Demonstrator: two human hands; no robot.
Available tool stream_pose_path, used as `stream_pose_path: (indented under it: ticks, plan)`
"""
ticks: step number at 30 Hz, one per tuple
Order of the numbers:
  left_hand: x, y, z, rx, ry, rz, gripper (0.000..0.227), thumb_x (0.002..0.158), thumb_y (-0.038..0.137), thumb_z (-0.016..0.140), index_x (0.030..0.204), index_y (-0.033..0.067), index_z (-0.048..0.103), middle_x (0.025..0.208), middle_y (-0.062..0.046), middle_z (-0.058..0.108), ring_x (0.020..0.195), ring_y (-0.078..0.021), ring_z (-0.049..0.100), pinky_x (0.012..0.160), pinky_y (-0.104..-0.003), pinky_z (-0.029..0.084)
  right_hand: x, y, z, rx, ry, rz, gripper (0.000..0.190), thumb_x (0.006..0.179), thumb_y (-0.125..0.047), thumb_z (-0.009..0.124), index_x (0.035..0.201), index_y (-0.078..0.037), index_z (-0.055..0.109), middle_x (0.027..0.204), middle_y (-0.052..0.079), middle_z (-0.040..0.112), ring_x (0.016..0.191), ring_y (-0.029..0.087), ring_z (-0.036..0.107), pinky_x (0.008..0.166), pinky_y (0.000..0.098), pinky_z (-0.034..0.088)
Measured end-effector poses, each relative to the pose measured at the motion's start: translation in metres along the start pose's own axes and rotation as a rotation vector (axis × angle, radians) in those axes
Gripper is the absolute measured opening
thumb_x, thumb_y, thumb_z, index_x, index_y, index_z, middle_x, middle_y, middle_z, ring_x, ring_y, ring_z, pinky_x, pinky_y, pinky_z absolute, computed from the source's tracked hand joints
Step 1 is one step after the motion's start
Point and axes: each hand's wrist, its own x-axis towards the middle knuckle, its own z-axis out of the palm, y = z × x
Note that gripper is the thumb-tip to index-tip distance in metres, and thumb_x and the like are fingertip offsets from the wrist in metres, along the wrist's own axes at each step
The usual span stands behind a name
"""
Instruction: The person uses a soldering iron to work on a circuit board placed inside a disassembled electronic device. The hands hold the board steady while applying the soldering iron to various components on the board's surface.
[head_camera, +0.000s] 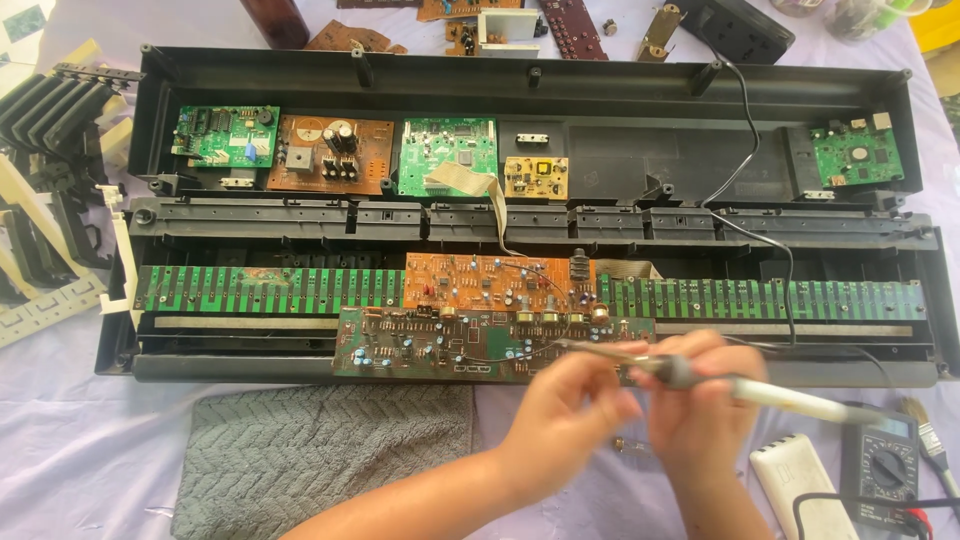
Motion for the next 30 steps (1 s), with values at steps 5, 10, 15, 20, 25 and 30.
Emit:
stream_pose_path:
  ticks: [5, 10, 15, 20, 25, 30]
  plan:
    - [-0.022, 0.027, -0.027, 1.308, -0.236, 0.681, 0.037, 0.088, 0.018, 0.077, 0.123, 0.0121, 0.067, 0.102, -0.003, 0.059, 0.094, -0.0214, 0.054, 0.089, -0.036, 0.046, 0.021, -0.004, -0.018, -0.292, 0.061, -0.171, 0.033, 0.110, -0.054, 0.058, 0.107, -0.023, 0.047, 0.079, -0.004, 0.053, 0.065, 0.008, 0.049, 0.065, 0.0263, 0.046]
    - [-0.036, 0.022, -0.074, 1.810, -0.276, 0.989, 0.028, 0.092, 0.021, 0.079, 0.119, 0.0170, 0.074, 0.118, -0.002, 0.062, 0.111, -0.0211, 0.060, 0.103, -0.043, 0.046, 0.018, 0.014, -0.025, -0.439, 0.007, -0.172, 0.029, 0.108, -0.043, 0.056, 0.102, -0.017, 0.045, 0.075, -0.003, 0.054, 0.062, 0.007, 0.048, 0.065, 0.0252, 0.049]
    - [-0.038, 0.038, -0.085, 1.864, -0.061, 0.797, 0.036, 0.089, 0.020, 0.074, 0.125, 0.0167, 0.069, 0.124, -0.002, 0.061, 0.118, -0.0227, 0.056, 0.107, -0.050, 0.038, 0.014, 0.026, -0.031, -0.475, -0.048, -0.155, 0.025, 0.104, -0.035, 0.060, 0.100, -0.013, 0.049, 0.077, 0.000, 0.056, 0.068, 0.014, 0.054, 0.069, 0.0297, 0.049]
    - [-0.036, 0.033, -0.091, 1.847, 0.000, 0.697, 0.047, 0.086, 0.018, 0.075, 0.133, 0.0174, 0.066, 0.129, -0.004, 0.061, 0.127, -0.0272, 0.054, 0.109, -0.052, 0.034, 0.006, 0.028, -0.040, -0.543, -0.086, -0.135, 0.022, 0.103, -0.032, 0.061, 0.102, -0.013, 0.050, 0.086, 0.000, 0.059, 0.071, 0.014, 0.055, 0.071, 0.0296, 0.049]
    - [-0.035, 0.029, -0.092, 1.894, -0.002, 0.658, 0.052, 0.085, 0.020, 0.074, 0.136, 0.0205, 0.064, 0.137, -0.004, 0.058, 0.128, -0.0283, 0.055, 0.109, -0.051, 0.033, 0.007, 0.024, -0.032, -0.577, -0.128, -0.102, 0.018, 0.099, -0.027, 0.063, 0.102, -0.013, 0.052, 0.082, 0.001, 0.060, 0.069, 0.013, 0.055, 0.067, 0.0273, 0.048]
    - [-0.035, 0.028, -0.092, 1.944, -0.017, 0.662, 0.057, 0.081, 0.017, 0.073, 0.137, 0.0228, 0.063, 0.137, -0.004, 0.057, 0.128, -0.0274, 0.056, 0.109, -0.051, 0.033, 0.012, 0.019, -0.029, -0.562, -0.157, -0.038, 0.027, 0.090, -0.008, 0.068, 0.108, -0.014, 0.049, 0.080, -0.001, 0.057, 0.069, 0.011, 0.051, 0.068, 0.0250, 0.050]
